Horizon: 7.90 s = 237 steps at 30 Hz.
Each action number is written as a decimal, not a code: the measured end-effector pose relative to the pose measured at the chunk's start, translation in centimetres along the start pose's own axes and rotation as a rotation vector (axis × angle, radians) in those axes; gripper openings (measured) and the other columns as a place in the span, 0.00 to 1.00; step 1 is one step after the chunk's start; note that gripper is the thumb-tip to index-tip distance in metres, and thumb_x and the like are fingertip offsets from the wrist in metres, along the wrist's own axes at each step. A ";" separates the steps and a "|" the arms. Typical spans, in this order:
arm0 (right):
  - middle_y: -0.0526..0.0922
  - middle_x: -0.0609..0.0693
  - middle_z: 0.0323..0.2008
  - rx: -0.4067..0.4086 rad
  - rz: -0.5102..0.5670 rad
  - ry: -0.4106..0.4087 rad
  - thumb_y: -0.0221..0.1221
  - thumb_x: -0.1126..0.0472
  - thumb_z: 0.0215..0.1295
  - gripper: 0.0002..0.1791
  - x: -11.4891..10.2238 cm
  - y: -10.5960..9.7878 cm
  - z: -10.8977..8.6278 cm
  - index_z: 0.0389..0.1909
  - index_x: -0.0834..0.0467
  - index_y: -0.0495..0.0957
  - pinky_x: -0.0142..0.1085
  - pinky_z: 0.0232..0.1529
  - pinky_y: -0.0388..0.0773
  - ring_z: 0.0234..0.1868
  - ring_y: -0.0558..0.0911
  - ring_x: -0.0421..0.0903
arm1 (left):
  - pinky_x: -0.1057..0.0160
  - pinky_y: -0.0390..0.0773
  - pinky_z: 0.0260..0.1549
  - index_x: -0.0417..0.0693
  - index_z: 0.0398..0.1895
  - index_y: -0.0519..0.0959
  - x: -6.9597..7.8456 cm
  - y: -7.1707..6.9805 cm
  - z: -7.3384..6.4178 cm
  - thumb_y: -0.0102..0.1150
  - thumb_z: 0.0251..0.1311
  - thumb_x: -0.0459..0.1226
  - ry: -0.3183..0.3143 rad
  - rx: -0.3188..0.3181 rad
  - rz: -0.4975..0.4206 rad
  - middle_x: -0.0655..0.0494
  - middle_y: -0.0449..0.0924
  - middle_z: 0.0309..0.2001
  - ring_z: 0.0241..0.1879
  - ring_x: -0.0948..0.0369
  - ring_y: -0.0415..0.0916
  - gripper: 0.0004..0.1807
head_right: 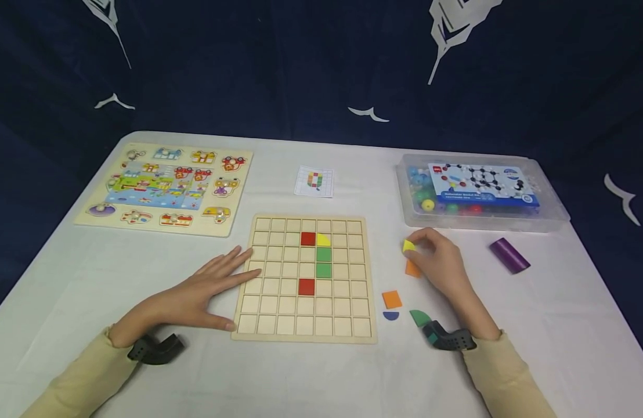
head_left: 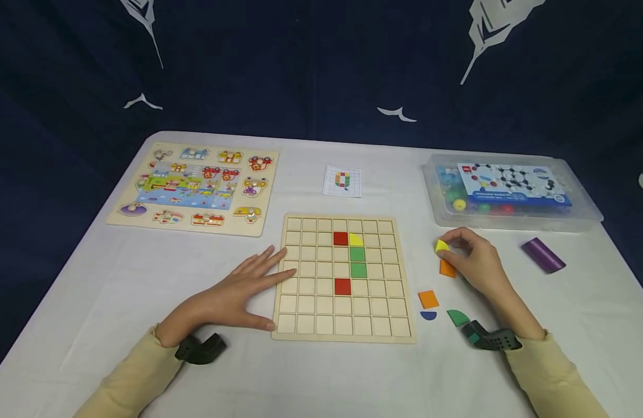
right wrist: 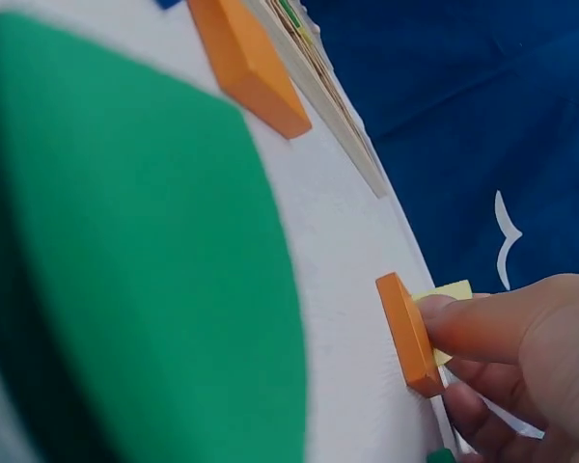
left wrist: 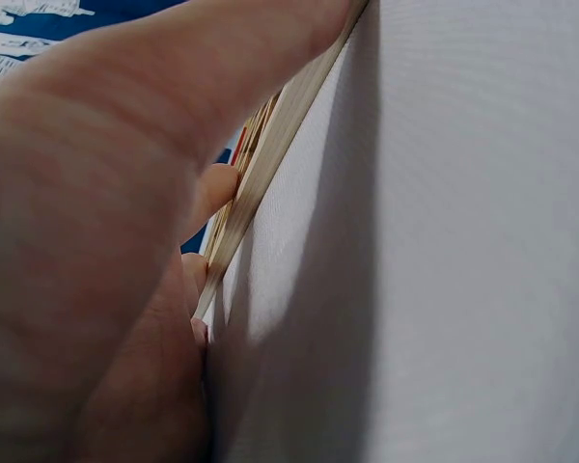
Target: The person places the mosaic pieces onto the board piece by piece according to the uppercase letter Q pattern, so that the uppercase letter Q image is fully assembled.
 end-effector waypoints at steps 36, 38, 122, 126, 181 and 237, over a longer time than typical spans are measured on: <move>0.79 0.58 0.44 -0.341 0.414 -0.149 0.54 0.74 0.63 0.13 -11.8 7.2 6.2 0.47 0.66 0.78 0.34 0.37 0.77 0.41 0.78 0.51 | 0.46 0.36 0.63 0.56 0.72 0.56 -0.1 0.1 0.2 0.69 0.43 0.57 0.010 0.006 0.004 0.52 0.34 0.74 0.70 0.52 0.26 0.52; 0.80 0.56 0.40 -0.349 0.399 -0.162 0.56 0.73 0.62 0.12 -12.0 7.5 6.4 0.46 0.67 0.78 0.32 0.36 0.76 0.39 0.78 0.50 | 0.46 0.36 0.63 0.55 0.72 0.56 0.0 0.1 0.2 0.69 0.44 0.56 0.010 0.006 0.004 0.52 0.34 0.74 0.70 0.52 0.26 0.52; 0.77 0.53 0.40 -0.291 0.058 -0.063 0.66 0.67 0.54 0.14 0.4 -0.9 -1.6 0.44 0.63 0.82 0.25 0.34 0.69 0.37 0.71 0.41 | 0.48 0.36 0.64 0.57 0.72 0.56 0.0 0.0 0.0 0.69 0.43 0.58 -0.003 0.002 -0.005 0.54 0.33 0.74 0.71 0.54 0.26 0.52; 0.76 0.51 0.40 -0.268 0.061 -0.123 0.66 0.70 0.54 0.13 0.2 -0.7 -1.8 0.42 0.61 0.83 0.26 0.34 0.67 0.39 0.70 0.39 | 0.48 0.35 0.64 0.57 0.72 0.56 0.0 0.0 0.1 0.69 0.43 0.58 0.001 0.000 -0.002 0.54 0.33 0.74 0.71 0.53 0.26 0.52; 0.80 0.44 0.24 -0.355 0.378 -0.164 0.65 0.69 0.56 0.03 -14.3 11.9 3.1 0.29 0.58 0.82 0.33 0.28 0.70 0.27 0.75 0.44 | 0.46 0.37 0.63 0.58 0.72 0.57 0.0 -0.1 0.0 0.69 0.42 0.58 -0.014 0.005 -0.015 0.54 0.34 0.74 0.71 0.53 0.26 0.52; 0.82 0.52 0.39 -0.500 0.291 -0.102 0.60 0.68 0.61 0.11 -4.3 1.2 -2.8 0.45 0.65 0.80 0.29 0.37 0.76 0.35 0.79 0.42 | 0.45 0.37 0.63 0.56 0.71 0.58 -0.1 -0.4 -0.1 0.71 0.41 0.56 -0.003 0.025 -0.013 0.53 0.35 0.74 0.71 0.52 0.27 0.52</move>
Point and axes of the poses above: each hand's wrist, its own z-axis towards the middle knuckle, its own y-axis out of the palm, x = y × z, the point moved 6 cm from there along z, towards the middle knuckle
